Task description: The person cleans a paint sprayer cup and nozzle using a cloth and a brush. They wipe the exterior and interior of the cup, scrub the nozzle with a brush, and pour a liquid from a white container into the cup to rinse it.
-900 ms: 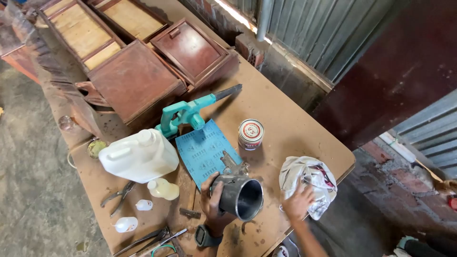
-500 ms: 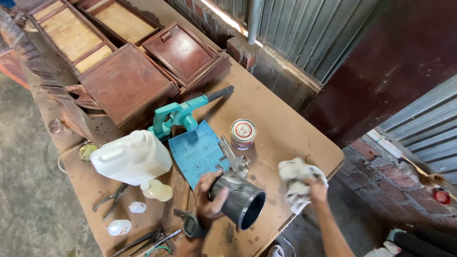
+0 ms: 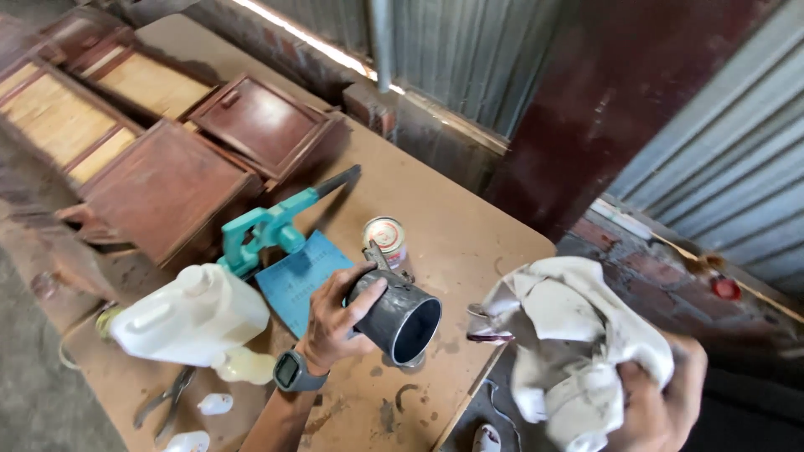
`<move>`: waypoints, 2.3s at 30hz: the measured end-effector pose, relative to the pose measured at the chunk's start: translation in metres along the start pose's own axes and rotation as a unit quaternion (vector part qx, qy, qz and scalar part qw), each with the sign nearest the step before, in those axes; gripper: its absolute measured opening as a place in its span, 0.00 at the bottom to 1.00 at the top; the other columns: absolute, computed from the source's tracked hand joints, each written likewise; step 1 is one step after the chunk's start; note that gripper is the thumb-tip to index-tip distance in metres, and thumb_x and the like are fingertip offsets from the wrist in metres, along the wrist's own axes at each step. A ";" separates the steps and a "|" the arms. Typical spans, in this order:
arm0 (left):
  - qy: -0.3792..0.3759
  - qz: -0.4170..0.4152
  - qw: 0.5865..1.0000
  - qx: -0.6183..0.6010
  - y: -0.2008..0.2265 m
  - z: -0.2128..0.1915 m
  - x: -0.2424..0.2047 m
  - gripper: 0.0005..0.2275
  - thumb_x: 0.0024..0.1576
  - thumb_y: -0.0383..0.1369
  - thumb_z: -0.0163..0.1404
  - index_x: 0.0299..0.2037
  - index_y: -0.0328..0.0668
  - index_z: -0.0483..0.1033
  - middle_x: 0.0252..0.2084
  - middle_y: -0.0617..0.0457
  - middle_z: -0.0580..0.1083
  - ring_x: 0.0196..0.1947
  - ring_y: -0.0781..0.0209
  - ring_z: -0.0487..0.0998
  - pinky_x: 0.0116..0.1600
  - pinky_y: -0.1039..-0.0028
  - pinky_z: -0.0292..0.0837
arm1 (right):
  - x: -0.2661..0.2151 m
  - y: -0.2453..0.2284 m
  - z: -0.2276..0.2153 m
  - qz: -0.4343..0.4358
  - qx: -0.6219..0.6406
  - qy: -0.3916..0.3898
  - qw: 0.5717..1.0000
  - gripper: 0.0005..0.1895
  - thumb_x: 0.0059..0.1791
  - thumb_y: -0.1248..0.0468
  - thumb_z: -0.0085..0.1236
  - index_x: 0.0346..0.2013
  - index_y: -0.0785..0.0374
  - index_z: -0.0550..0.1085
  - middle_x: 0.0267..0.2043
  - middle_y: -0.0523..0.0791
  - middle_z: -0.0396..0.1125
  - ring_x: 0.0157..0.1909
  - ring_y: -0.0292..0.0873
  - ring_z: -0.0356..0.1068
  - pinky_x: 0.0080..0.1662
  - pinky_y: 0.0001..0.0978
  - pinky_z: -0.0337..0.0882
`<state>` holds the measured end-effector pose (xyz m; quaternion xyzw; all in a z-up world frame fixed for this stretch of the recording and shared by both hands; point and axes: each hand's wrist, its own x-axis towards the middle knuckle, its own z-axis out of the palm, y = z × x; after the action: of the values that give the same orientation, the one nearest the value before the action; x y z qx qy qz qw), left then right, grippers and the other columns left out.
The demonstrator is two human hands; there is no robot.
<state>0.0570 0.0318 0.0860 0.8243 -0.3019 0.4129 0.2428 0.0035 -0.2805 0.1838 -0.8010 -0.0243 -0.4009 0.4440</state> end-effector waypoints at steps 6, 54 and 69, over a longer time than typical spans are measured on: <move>-0.052 -0.010 0.996 -0.075 0.022 0.010 0.024 0.28 0.53 0.40 0.58 0.64 0.46 0.68 0.61 0.34 0.70 0.53 0.36 0.79 0.52 0.54 0.78 | -0.048 0.052 0.009 -0.261 0.057 -0.312 0.912 0.17 0.56 0.60 0.45 0.56 0.62 0.75 0.65 0.53 0.68 0.66 0.44 0.71 0.67 0.40 0.56; -0.263 -0.336 0.849 -0.311 0.038 0.017 0.033 0.37 0.26 0.34 0.66 0.55 0.60 0.77 0.47 0.53 0.82 0.49 0.47 0.83 0.55 0.53 0.75 | 0.045 0.072 0.089 -0.638 -0.049 -0.246 0.728 0.10 0.42 0.57 0.65 0.34 0.34 0.77 0.64 0.27 0.67 0.57 0.43 0.66 0.51 0.42 0.64; -0.173 -0.248 0.953 -0.007 0.033 0.025 0.003 0.32 0.35 0.35 0.57 0.57 0.57 0.72 0.49 0.55 0.72 0.45 0.47 0.78 0.31 0.58 0.73 | -0.065 0.086 0.125 -0.082 0.149 -0.379 0.910 0.09 0.29 0.75 0.51 0.20 0.60 0.71 0.26 0.43 0.72 0.27 0.41 0.72 0.28 0.33 0.69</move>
<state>0.0489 -0.0082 0.0800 0.9302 -0.1283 0.1884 0.2877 0.0713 -0.2206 0.0452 -0.8126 -0.3155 -0.0938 0.4809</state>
